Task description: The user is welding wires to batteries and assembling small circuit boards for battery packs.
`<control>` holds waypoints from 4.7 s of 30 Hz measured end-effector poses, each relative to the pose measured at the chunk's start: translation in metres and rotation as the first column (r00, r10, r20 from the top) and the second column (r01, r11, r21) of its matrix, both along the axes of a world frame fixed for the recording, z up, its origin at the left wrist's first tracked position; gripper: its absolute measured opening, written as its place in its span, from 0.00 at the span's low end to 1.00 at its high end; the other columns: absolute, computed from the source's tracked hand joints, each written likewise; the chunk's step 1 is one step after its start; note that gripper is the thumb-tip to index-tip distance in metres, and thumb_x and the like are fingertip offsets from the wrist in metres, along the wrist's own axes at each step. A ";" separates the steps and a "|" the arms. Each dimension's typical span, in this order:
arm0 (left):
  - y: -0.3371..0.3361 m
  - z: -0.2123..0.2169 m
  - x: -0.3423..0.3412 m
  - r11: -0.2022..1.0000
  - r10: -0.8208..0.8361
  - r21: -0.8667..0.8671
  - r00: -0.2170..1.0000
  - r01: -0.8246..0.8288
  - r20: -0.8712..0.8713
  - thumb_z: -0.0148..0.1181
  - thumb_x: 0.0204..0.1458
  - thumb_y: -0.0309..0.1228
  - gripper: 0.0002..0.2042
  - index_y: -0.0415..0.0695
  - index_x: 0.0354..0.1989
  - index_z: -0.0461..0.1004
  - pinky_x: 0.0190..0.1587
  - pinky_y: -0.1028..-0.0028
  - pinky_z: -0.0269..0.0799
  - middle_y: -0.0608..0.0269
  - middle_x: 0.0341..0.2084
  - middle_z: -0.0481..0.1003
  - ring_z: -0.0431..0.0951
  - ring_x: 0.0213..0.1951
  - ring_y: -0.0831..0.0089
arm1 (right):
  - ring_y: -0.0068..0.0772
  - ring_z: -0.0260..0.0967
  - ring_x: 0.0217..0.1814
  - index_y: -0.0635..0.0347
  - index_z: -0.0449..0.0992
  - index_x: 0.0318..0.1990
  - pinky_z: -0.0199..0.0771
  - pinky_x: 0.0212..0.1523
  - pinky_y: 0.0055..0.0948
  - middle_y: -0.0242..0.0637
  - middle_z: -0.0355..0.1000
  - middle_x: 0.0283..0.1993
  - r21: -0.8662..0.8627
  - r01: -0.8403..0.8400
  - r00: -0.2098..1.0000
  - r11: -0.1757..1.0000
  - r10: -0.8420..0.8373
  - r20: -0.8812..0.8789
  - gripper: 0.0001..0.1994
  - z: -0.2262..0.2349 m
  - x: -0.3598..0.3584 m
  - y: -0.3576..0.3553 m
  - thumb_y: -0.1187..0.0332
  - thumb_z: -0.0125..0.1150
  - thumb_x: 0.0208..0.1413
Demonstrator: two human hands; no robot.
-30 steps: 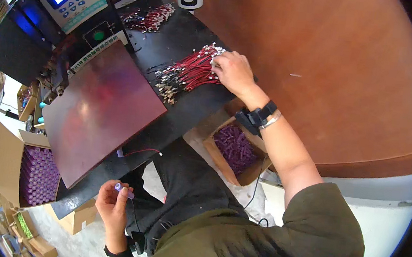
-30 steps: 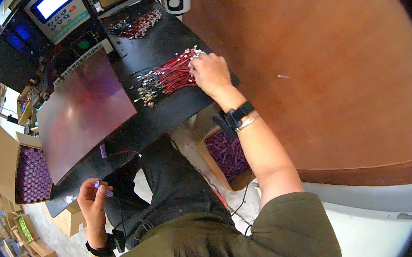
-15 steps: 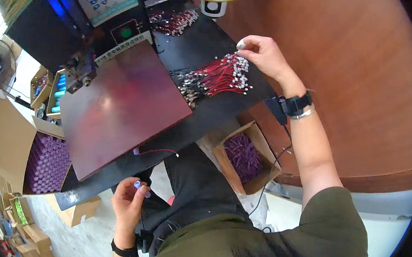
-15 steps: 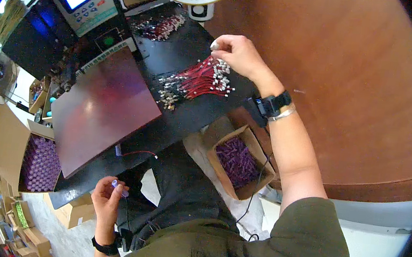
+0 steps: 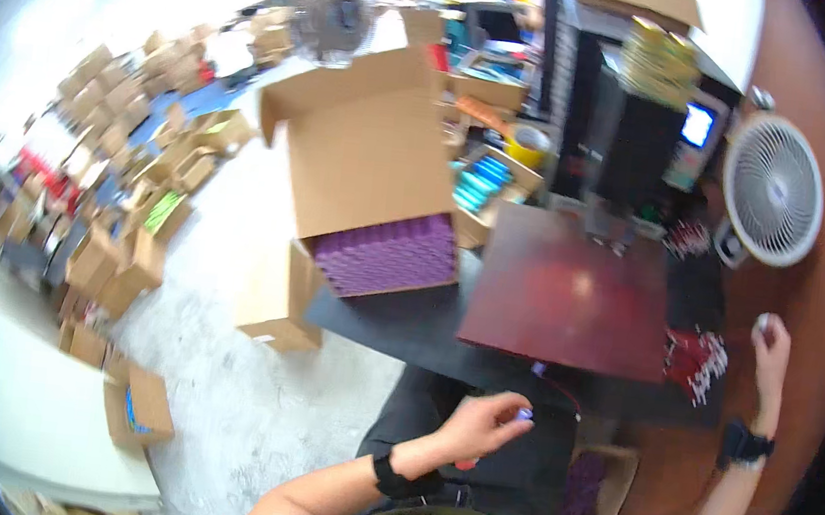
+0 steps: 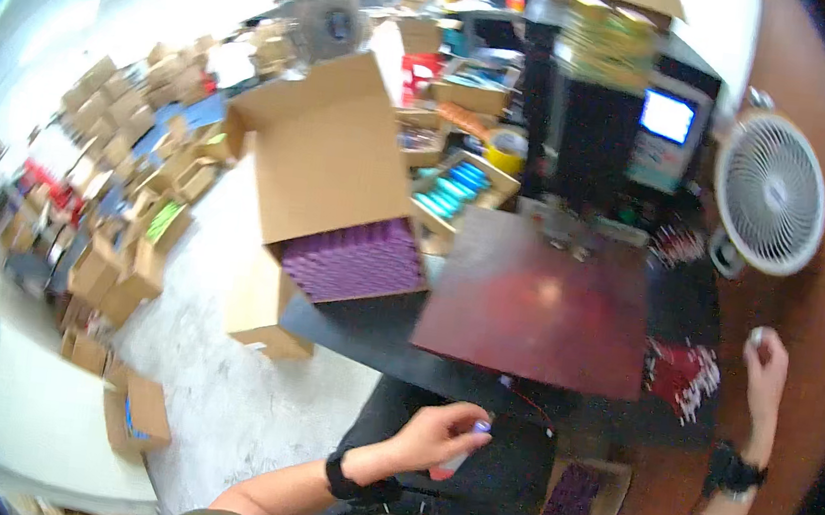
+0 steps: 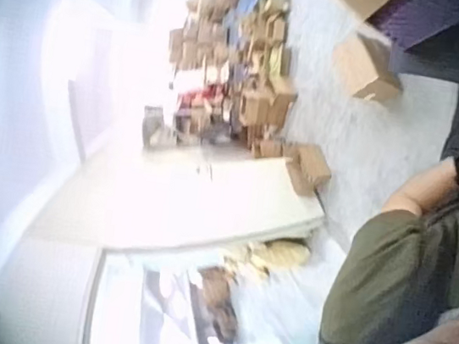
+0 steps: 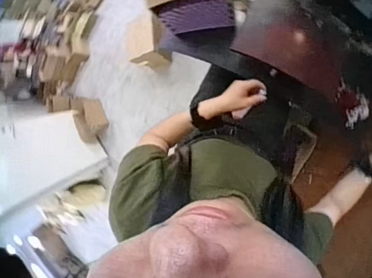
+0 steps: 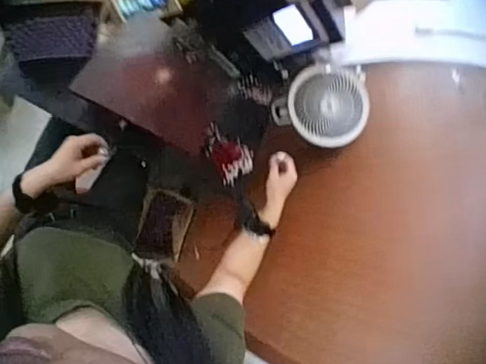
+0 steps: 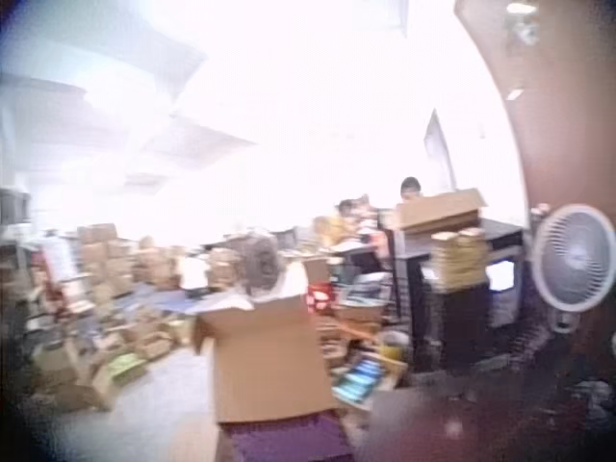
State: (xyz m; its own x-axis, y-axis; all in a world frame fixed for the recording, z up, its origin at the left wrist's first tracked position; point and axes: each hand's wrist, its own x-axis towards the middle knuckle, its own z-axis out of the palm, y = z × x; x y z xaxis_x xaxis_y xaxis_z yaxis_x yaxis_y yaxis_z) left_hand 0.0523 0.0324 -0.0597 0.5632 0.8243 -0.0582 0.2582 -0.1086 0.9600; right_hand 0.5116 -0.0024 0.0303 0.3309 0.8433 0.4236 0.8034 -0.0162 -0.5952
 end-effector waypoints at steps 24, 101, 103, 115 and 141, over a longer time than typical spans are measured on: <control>0.003 0.054 0.000 0.977 -0.023 -0.171 0.857 0.130 0.516 0.54 0.48 0.23 0.09 0.38 0.37 0.65 0.37 0.73 0.71 0.52 0.43 0.66 0.75 0.34 0.69 | 0.17 0.64 0.32 0.60 0.71 0.32 0.65 0.34 0.17 0.29 0.70 0.31 0.518 0.084 0.833 0.851 0.225 -0.505 0.04 0.008 -0.239 0.009 0.74 0.58 0.47; 0.029 0.060 0.033 0.932 0.255 -0.361 0.741 -0.019 0.621 0.50 0.51 0.24 0.09 0.36 0.40 0.68 0.34 0.77 0.71 0.59 0.30 0.72 0.74 0.31 0.73 | 0.16 0.65 0.30 0.63 0.67 0.33 0.68 0.31 0.17 0.28 0.66 0.27 0.207 -0.604 0.221 0.770 0.411 -0.884 0.04 0.004 -0.269 0.023 0.72 0.53 0.52; 0.037 0.062 0.035 0.988 0.091 0.081 0.913 -0.134 0.398 0.52 0.50 0.24 0.10 0.35 0.40 0.68 0.35 0.79 0.69 0.61 0.31 0.73 0.73 0.31 0.76 | 0.17 0.65 0.29 0.63 0.67 0.33 0.69 0.30 0.17 0.29 0.67 0.27 0.204 -0.564 0.259 0.800 0.406 -0.877 0.04 0.001 -0.265 0.027 0.72 0.52 0.52; 0.115 0.078 0.062 0.939 0.120 0.303 0.981 -0.163 0.155 0.57 0.44 0.24 0.09 0.37 0.35 0.72 0.34 0.78 0.67 0.62 0.27 0.74 0.73 0.29 0.75 | 0.14 0.61 0.28 0.65 0.71 0.28 0.63 0.29 0.18 0.27 0.67 0.25 -0.008 -0.528 0.716 0.849 0.440 -0.541 0.06 0.042 -0.195 0.096 0.71 0.58 0.46; 0.128 0.062 0.087 0.781 0.345 0.540 0.938 -0.314 0.046 0.53 0.44 0.31 0.09 0.40 0.33 0.68 0.36 0.61 0.67 0.51 0.29 0.71 0.71 0.35 0.53 | 0.28 0.70 0.32 0.65 0.66 0.30 0.72 0.37 0.24 0.38 0.69 0.33 0.037 -0.415 0.425 0.909 0.230 -0.875 0.04 -0.006 -0.217 0.127 0.73 0.50 0.53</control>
